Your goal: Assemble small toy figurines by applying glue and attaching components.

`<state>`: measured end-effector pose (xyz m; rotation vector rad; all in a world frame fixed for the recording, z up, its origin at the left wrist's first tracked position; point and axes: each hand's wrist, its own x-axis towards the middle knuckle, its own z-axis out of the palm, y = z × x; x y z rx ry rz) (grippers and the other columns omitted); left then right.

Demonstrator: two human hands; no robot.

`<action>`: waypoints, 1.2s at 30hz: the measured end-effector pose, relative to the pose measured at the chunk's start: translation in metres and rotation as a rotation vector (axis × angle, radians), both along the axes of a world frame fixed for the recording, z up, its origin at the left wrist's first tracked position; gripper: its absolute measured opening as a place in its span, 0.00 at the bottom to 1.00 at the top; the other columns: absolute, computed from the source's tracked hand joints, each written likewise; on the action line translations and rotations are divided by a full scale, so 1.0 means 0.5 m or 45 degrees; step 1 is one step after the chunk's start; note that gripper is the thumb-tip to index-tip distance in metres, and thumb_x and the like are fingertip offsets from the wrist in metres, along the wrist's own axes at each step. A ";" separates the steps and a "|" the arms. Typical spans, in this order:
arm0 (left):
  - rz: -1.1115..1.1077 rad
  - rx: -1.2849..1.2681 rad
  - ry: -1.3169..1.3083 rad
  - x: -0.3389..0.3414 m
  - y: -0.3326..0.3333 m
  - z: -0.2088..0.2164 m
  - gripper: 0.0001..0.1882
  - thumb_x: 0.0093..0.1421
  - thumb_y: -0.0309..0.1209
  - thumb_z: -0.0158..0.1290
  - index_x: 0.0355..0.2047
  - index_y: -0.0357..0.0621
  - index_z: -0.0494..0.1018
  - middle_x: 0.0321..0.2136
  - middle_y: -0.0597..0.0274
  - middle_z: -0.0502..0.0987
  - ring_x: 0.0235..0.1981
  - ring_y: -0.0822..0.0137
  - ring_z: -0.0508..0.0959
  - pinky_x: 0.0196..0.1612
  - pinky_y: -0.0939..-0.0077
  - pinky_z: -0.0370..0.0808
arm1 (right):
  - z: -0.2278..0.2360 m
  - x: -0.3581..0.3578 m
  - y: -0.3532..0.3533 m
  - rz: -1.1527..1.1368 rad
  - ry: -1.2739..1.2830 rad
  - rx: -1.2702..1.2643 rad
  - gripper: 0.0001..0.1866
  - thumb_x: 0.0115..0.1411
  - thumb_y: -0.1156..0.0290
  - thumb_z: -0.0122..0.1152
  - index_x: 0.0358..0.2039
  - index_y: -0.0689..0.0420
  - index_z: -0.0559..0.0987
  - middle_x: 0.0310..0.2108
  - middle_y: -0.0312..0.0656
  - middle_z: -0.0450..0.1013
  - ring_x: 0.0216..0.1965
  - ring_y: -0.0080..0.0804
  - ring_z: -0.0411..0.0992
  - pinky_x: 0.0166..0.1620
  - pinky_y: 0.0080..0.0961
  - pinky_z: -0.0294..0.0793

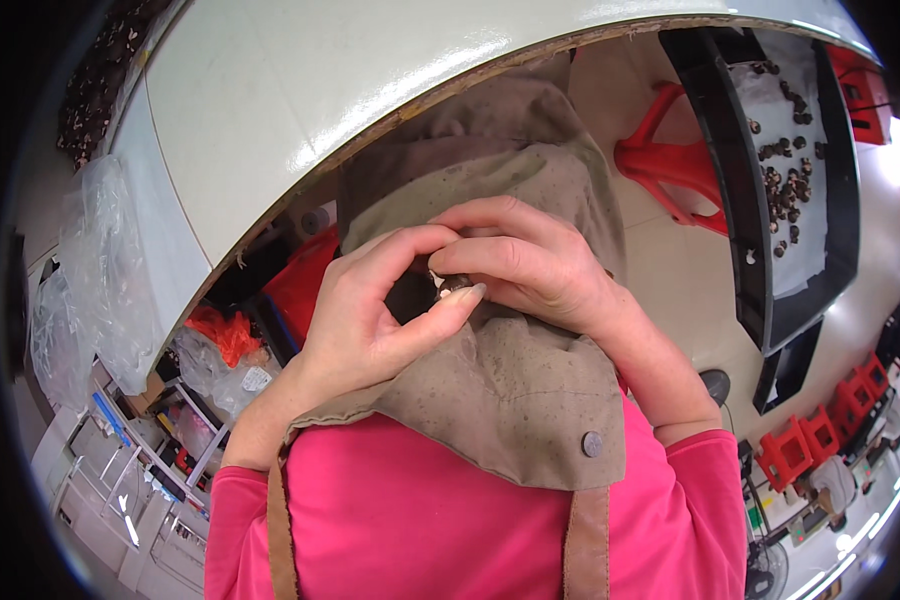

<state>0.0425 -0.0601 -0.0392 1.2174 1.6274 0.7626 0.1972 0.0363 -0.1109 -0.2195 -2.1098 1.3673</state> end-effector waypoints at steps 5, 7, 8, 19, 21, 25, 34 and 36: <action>0.045 0.037 0.040 -0.003 -0.003 -0.003 0.16 0.49 0.29 0.59 0.39 0.38 0.72 0.31 0.58 0.76 0.33 0.67 0.77 0.37 0.78 0.72 | 0.010 0.003 -0.004 0.017 -0.052 -0.025 0.21 0.43 0.80 0.68 0.40 0.58 0.74 0.41 0.48 0.72 0.40 0.35 0.74 0.37 0.23 0.77; 0.068 0.041 0.049 -0.006 -0.002 -0.002 0.17 0.49 0.29 0.59 0.39 0.38 0.72 0.31 0.58 0.76 0.33 0.67 0.77 0.37 0.78 0.72 | 0.022 0.007 -0.006 0.013 -0.079 -0.056 0.22 0.44 0.80 0.68 0.41 0.58 0.74 0.41 0.48 0.72 0.39 0.35 0.74 0.38 0.23 0.77; 0.091 0.051 0.058 -0.007 -0.002 -0.001 0.17 0.49 0.29 0.59 0.39 0.38 0.72 0.31 0.58 0.76 0.32 0.68 0.77 0.37 0.78 0.72 | 0.035 0.010 -0.007 -0.021 -0.224 -0.194 0.20 0.46 0.81 0.65 0.42 0.60 0.74 0.39 0.47 0.72 0.38 0.34 0.74 0.38 0.22 0.76; 0.054 0.065 0.143 -0.001 0.002 0.004 0.17 0.49 0.29 0.60 0.39 0.38 0.72 0.29 0.59 0.75 0.31 0.67 0.76 0.36 0.77 0.71 | 0.026 0.041 0.000 -0.119 -0.299 -1.038 0.08 0.64 0.74 0.46 0.37 0.63 0.72 0.30 0.39 0.71 0.26 0.20 0.69 0.33 0.15 0.70; 0.010 0.093 0.141 0.000 0.001 0.003 0.17 0.49 0.30 0.60 0.40 0.38 0.71 0.30 0.57 0.75 0.31 0.64 0.76 0.36 0.76 0.72 | 0.034 0.035 -0.003 -0.086 -0.385 -0.945 0.07 0.64 0.74 0.47 0.38 0.63 0.71 0.34 0.39 0.70 0.32 0.21 0.69 0.37 0.16 0.69; -0.031 0.103 0.137 0.005 0.000 -0.003 0.19 0.50 0.30 0.60 0.41 0.39 0.71 0.32 0.56 0.74 0.32 0.62 0.76 0.37 0.75 0.72 | 0.023 0.032 0.008 -0.040 -0.330 -1.030 0.10 0.61 0.74 0.50 0.43 0.62 0.70 0.40 0.40 0.69 0.41 0.22 0.68 0.44 0.20 0.69; -0.260 0.050 0.076 0.029 0.008 -0.019 0.21 0.51 0.34 0.58 0.43 0.38 0.68 0.35 0.50 0.74 0.36 0.51 0.75 0.38 0.65 0.72 | 0.024 0.014 0.102 0.777 -0.598 -1.400 0.21 0.54 0.77 0.57 0.49 0.64 0.66 0.45 0.42 0.69 0.48 0.24 0.67 0.51 0.21 0.66; -0.268 0.024 0.083 0.033 0.012 -0.022 0.21 0.51 0.34 0.59 0.43 0.39 0.68 0.34 0.50 0.74 0.36 0.51 0.75 0.38 0.65 0.72 | 0.021 0.014 0.116 0.806 -0.657 -1.417 0.21 0.54 0.77 0.57 0.49 0.65 0.66 0.44 0.42 0.69 0.47 0.23 0.68 0.50 0.19 0.67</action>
